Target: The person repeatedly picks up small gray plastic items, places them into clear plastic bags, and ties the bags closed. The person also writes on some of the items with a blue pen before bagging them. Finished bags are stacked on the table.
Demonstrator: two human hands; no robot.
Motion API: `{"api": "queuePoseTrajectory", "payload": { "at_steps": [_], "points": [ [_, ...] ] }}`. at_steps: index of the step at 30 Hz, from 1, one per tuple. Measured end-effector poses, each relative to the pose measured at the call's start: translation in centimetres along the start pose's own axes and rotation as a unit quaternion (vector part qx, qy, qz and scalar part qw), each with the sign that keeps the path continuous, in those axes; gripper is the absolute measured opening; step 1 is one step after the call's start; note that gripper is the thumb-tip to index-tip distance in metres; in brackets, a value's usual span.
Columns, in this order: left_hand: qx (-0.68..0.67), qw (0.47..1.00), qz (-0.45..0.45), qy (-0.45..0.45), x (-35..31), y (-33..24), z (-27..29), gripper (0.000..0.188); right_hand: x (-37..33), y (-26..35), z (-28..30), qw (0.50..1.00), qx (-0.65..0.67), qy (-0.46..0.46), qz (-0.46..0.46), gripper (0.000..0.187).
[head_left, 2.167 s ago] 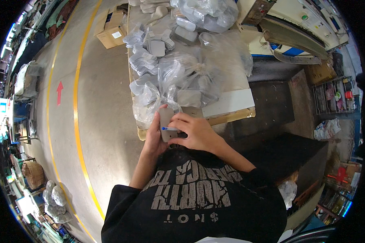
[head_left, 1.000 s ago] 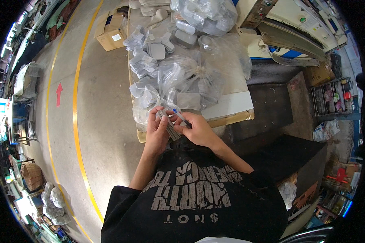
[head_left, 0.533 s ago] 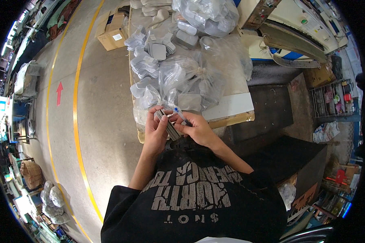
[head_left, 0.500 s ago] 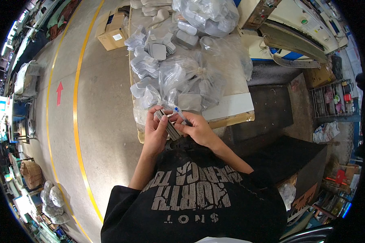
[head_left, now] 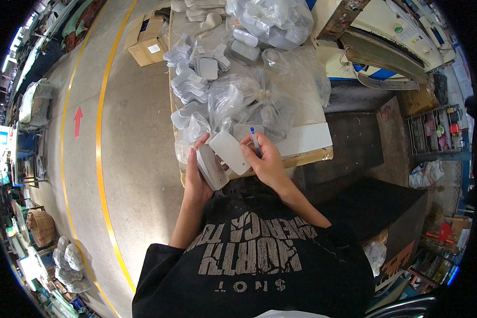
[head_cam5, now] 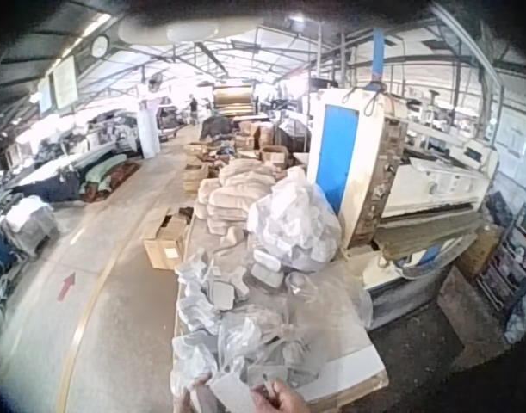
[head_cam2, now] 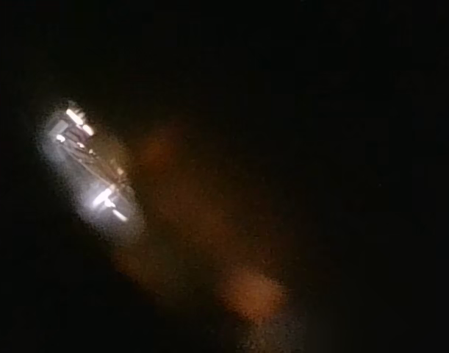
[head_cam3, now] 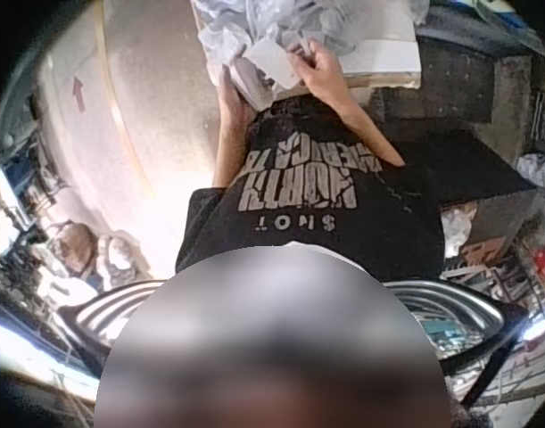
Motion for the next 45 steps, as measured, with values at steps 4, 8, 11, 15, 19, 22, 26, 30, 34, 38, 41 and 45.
{"api": "queuePoseTrajectory", "payload": {
  "at_steps": [4,8,11,15,19,22,26,30,34,38,41,45],
  "points": [
    [0.19,0.98,0.009,-0.052,-0.1,0.6,0.1,0.041,-0.1,0.5,-0.6,0.997,-0.015,0.013,0.074,0.017],
    [0.182,0.98,0.026,-0.072,-0.3,0.9,-0.2,0.029,0.0,1.0,0.3,0.987,-0.094,-0.049,0.117,0.017],
    [0.22,0.973,0.042,-0.057,-0.6,0.7,-0.4,0.023,0.5,1.0,2.1,0.995,0.041,-0.067,0.064,0.027],
    [0.331,0.941,0.057,0.034,-0.8,0.3,-1.2,0.021,1.0,0.7,3.0,0.984,0.133,-0.073,0.09,0.051],
    [0.505,0.833,-0.083,0.209,-0.7,0.0,-3.0,0.02,0.5,0.7,3.1,0.996,0.036,-0.005,0.084,0.063],
    [0.508,0.818,0.005,0.27,-1.1,-0.4,-4.2,0.012,-0.6,1.0,3.1,0.996,-0.025,0.079,0.035,0.065],
    [0.522,0.784,0.042,0.333,-1.6,-0.9,-5.6,0.011,-1.7,1.9,3.3,0.988,-0.048,0.14,0.031,0.062],
    [0.541,0.759,0.018,0.361,-1.8,-1.4,-6.4,0.013,-2.6,3.4,5.1,0.96,-0.144,0.239,0.008,0.05],
    [0.54,0.744,-0.018,0.394,-1.8,-1.7,-6.9,0.013,-3.3,4.5,5.5,0.947,-0.124,0.297,0.006,0.045],
    [0.543,0.734,-0.037,0.406,-1.8,-2.5,-7.3,0.013,-3.5,4.8,5.1,0.944,-0.127,0.3,0.054,0.046],
    [0.554,0.726,-0.055,0.405,-2.0,-3.0,-7.8,0.011,-3.4,4.7,5.1,0.945,-0.137,0.286,0.084,0.048],
    [0.607,0.683,-0.03,0.405,-2.4,-3.0,-8.2,0.012,-2.9,3.9,5.2,0.949,-0.113,0.281,0.09,0.05]
  ]
}}
Point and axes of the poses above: each hand's wrist, its own x-axis towards the middle knuckle, its own z-axis out of the back of the hand, y = z × x, the point moved 1 cm from there along x, towards the middle knuckle, and after that the axes turned 2 degrees about -x, right-handed, at the moved point
